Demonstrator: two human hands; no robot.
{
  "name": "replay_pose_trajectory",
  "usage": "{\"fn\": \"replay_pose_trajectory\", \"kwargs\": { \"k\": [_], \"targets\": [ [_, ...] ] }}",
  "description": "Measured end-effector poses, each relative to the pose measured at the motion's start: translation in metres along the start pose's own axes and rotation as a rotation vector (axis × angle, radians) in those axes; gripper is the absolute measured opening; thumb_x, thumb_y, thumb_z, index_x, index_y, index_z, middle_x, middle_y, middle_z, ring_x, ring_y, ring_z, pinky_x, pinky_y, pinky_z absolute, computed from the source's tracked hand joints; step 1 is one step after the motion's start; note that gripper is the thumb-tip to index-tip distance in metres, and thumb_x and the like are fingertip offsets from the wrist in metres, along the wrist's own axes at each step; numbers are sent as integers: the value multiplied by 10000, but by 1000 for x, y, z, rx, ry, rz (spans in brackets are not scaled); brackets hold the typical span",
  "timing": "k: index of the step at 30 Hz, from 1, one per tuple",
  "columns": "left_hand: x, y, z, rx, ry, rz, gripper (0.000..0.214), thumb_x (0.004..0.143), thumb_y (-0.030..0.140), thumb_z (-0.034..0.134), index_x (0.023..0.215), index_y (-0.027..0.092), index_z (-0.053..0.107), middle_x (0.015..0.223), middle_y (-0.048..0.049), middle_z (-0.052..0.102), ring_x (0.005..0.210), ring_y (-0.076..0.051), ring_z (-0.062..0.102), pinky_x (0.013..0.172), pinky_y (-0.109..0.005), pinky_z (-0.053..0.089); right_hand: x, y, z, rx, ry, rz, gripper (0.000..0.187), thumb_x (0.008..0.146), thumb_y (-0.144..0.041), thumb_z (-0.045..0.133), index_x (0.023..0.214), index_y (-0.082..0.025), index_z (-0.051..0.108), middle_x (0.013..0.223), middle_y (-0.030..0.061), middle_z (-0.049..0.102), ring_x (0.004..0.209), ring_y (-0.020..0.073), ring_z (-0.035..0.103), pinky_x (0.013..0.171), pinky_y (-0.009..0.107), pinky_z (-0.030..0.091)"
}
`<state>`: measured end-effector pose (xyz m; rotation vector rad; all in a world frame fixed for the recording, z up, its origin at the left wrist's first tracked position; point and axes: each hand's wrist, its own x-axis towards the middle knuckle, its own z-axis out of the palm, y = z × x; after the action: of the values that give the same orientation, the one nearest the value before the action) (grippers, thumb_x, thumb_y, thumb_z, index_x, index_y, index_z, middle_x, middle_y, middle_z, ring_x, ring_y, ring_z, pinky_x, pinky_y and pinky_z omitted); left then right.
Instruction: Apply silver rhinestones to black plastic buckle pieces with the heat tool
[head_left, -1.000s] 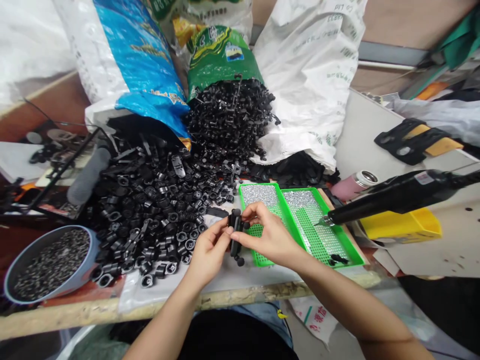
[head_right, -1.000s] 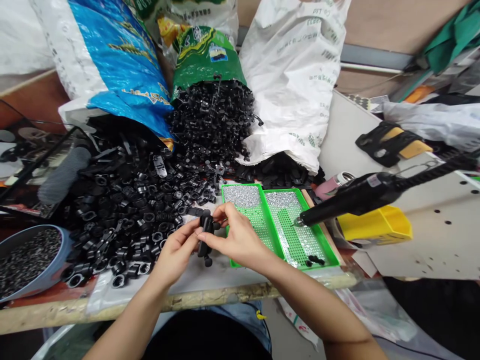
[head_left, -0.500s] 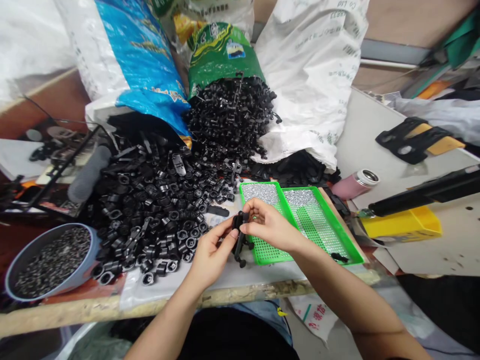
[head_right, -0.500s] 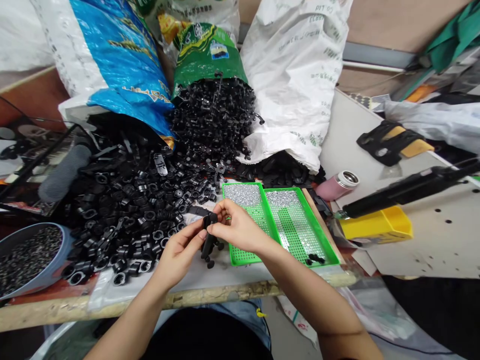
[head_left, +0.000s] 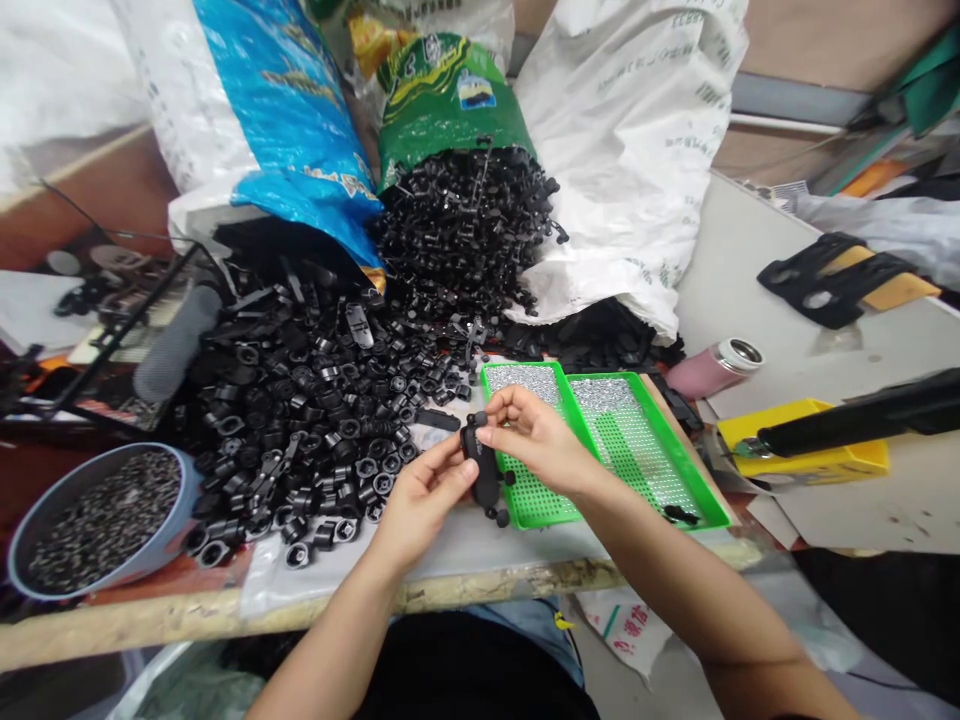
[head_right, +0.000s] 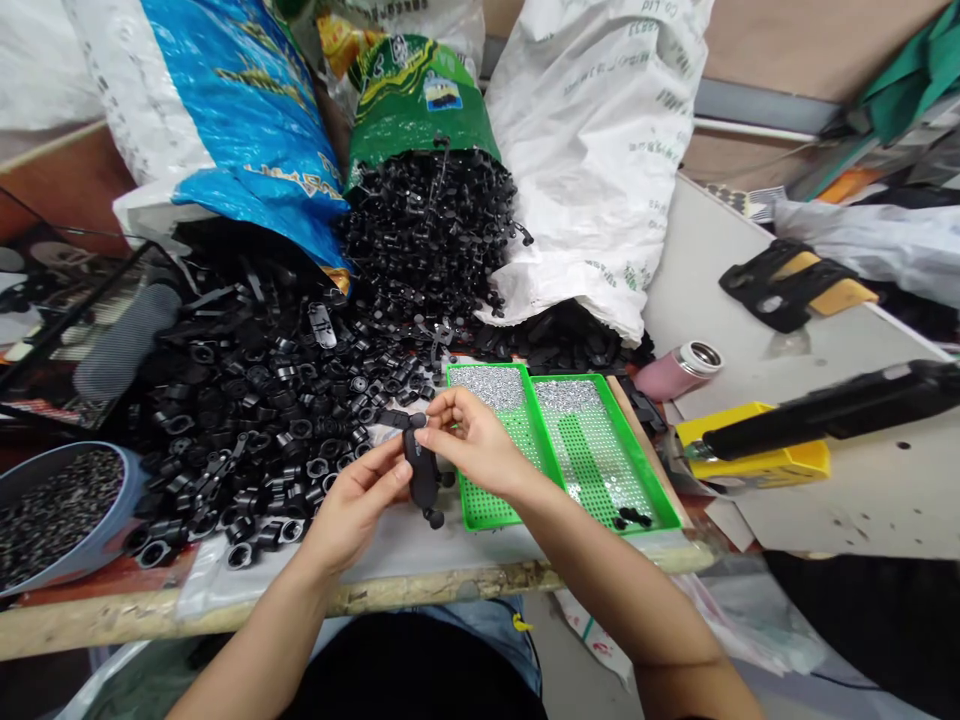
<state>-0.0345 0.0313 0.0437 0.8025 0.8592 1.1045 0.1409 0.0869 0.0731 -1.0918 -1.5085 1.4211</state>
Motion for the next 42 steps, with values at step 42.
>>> {"fn": "replay_pose_trajectory", "kwargs": {
  "k": [42],
  "targets": [
    [-20,32,-5,-339,-337,-437,358,742,211,889,1081,220,775,952,-43,768,597,-94,677,640,-219,594,-31,-34,-50,-453,-372,-525,244,994,-245,643,1215,-275,742,1127,46,794,1113,214,718,982,431,584]
  ]
}}
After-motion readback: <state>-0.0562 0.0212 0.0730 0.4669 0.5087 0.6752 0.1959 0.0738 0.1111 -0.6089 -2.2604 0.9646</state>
